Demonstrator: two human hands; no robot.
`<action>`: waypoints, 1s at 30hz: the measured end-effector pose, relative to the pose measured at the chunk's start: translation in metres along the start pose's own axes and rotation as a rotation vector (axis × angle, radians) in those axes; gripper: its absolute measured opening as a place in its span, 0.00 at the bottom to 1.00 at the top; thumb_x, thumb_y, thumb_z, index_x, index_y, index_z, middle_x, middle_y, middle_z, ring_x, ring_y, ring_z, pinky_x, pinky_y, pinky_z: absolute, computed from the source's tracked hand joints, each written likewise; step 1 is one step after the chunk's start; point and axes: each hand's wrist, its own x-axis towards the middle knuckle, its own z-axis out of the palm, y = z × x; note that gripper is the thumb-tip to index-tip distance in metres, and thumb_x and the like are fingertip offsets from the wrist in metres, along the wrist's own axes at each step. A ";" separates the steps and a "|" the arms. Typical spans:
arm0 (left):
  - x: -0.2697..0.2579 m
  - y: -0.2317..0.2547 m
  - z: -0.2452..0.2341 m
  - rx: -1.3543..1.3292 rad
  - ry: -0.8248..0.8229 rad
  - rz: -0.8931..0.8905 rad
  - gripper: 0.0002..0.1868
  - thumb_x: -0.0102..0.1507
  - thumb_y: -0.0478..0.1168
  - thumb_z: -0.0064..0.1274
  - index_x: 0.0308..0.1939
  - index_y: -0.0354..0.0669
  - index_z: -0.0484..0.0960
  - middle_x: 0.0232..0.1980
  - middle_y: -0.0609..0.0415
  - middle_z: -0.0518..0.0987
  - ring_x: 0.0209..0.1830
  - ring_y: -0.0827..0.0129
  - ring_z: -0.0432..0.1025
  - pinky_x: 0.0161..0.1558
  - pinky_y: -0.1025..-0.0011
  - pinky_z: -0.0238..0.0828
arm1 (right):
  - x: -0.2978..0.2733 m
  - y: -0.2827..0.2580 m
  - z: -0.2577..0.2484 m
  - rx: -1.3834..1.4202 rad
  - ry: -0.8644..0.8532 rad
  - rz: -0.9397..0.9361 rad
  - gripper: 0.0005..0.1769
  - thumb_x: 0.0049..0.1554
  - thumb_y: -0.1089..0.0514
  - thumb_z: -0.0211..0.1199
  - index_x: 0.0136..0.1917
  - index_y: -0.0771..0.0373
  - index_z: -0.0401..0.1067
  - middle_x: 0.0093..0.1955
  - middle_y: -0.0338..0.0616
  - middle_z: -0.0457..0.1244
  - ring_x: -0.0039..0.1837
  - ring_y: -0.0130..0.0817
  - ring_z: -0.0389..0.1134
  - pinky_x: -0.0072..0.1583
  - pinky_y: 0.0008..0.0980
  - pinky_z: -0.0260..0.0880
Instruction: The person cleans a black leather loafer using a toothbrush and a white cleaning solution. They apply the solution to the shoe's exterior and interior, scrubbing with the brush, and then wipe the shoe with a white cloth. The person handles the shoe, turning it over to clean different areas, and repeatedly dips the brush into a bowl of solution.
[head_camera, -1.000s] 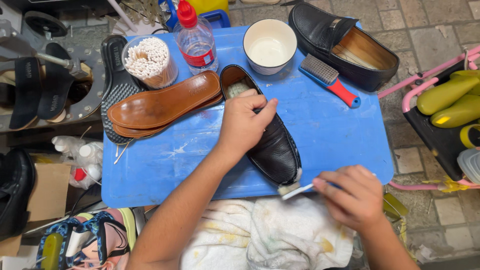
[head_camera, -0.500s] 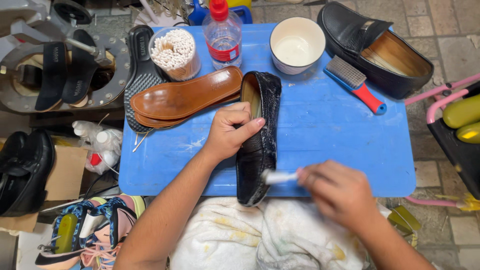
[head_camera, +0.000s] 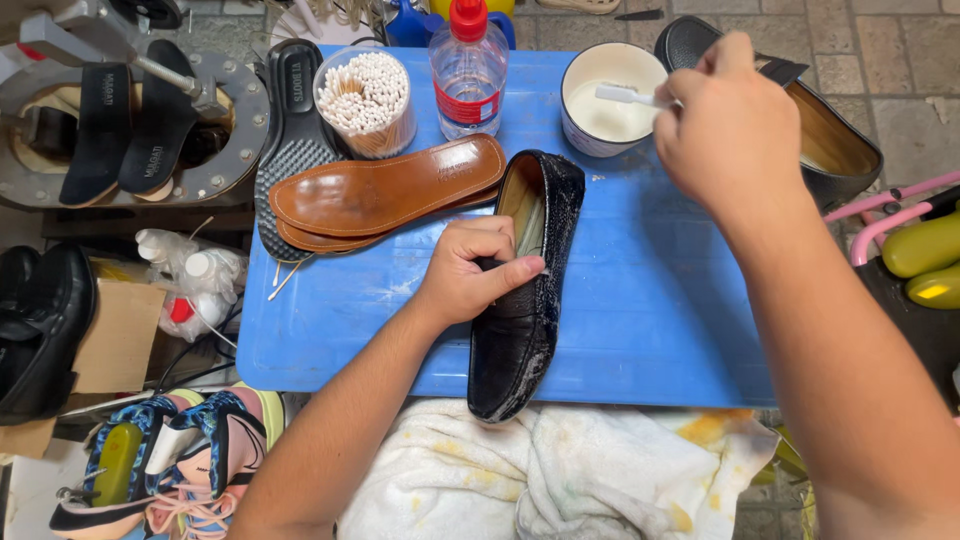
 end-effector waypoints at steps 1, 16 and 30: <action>0.000 0.000 0.000 -0.004 0.001 0.000 0.20 0.63 0.37 0.65 0.21 0.38 0.71 0.27 0.59 0.65 0.28 0.76 0.60 0.32 0.73 0.54 | 0.008 0.004 0.009 -0.060 -0.072 0.019 0.06 0.57 0.57 0.66 0.47 0.53 0.83 0.51 0.52 0.64 0.45 0.48 0.70 0.48 0.43 0.72; -0.001 0.000 -0.007 -0.210 -0.088 -0.022 0.21 0.65 0.48 0.53 0.25 0.35 0.69 0.31 0.54 0.66 0.32 0.70 0.61 0.38 0.71 0.55 | -0.029 -0.010 -0.036 0.579 -0.149 0.243 0.13 0.59 0.60 0.73 0.57 0.61 0.81 0.47 0.44 0.67 0.41 0.31 0.63 0.45 0.32 0.64; 0.001 -0.003 -0.006 -0.212 -0.056 0.011 0.22 0.65 0.47 0.49 0.24 0.33 0.65 0.29 0.53 0.64 0.31 0.69 0.59 0.37 0.69 0.53 | -0.123 -0.080 -0.022 0.856 -0.143 0.487 0.12 0.59 0.60 0.68 0.55 0.65 0.79 0.40 0.40 0.69 0.37 0.23 0.60 0.40 0.25 0.61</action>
